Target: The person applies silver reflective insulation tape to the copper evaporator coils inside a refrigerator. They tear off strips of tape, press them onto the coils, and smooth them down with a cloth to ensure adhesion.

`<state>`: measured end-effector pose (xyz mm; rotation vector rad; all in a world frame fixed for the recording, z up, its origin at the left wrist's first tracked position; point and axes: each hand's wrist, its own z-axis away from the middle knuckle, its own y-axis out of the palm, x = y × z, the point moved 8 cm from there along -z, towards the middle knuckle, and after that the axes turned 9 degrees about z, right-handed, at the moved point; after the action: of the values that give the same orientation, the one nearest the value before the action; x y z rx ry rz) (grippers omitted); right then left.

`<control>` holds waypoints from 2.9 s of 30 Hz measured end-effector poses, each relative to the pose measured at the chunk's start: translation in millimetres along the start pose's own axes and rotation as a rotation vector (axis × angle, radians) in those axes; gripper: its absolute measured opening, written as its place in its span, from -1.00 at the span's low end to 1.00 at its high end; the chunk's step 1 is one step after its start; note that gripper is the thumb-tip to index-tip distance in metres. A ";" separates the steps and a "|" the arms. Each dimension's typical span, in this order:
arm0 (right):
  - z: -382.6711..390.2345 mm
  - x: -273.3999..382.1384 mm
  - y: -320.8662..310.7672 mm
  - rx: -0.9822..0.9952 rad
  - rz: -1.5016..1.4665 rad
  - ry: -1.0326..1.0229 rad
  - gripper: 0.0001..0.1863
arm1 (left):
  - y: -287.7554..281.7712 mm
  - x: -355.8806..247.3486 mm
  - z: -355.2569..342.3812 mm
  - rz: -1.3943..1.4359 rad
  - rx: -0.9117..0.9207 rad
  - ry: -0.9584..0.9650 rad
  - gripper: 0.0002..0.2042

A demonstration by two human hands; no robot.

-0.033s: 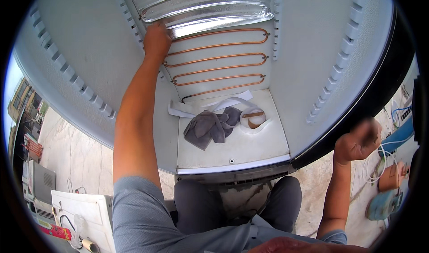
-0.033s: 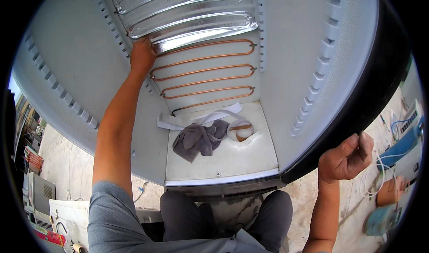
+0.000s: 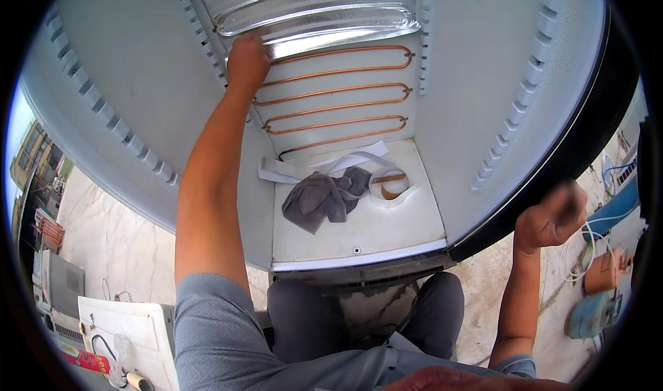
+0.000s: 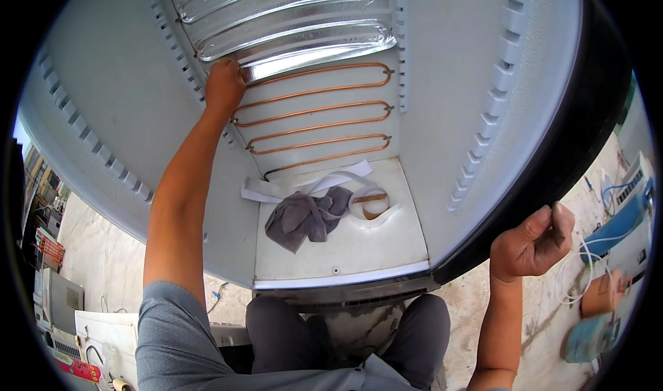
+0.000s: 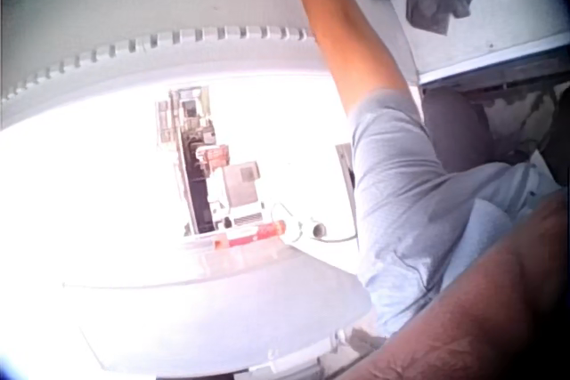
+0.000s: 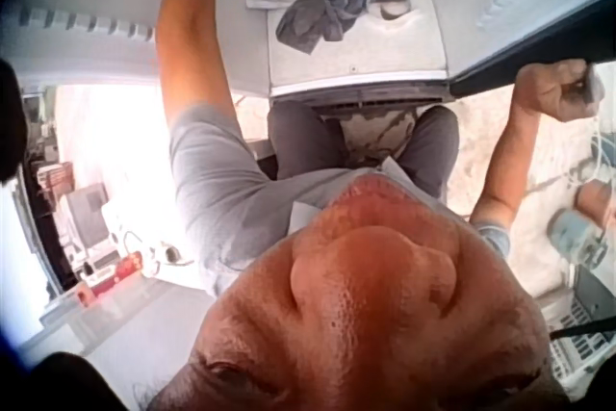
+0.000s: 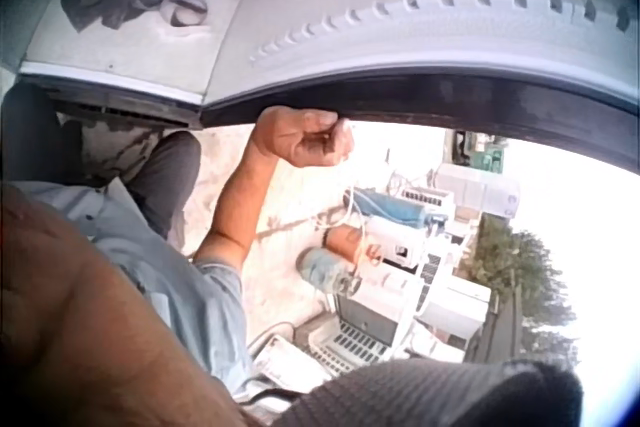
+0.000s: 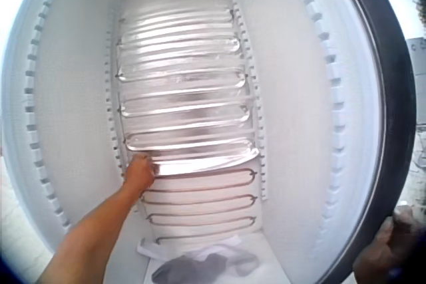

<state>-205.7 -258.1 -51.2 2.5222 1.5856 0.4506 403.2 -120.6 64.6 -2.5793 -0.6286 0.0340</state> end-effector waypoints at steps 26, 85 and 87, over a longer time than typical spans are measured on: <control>44.5 61.7 427.7 0.950 0.393 -0.556 -0.78 | -0.3 31.6 2.5 0.191 0.031 -0.131 -0.85; 41.5 68.3 437.9 0.781 0.377 -1.022 -0.86 | 3.4 25.8 3.3 0.013 0.064 0.211 -0.87; 42.0 66.7 439.2 0.818 0.381 -1.031 -0.85 | -0.3 26.9 4.0 -0.006 0.058 0.196 -0.87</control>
<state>211.5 -389.6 37.1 2.6947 0.9217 -1.5148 426.6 -106.8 63.5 -2.4852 -0.5541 -0.1970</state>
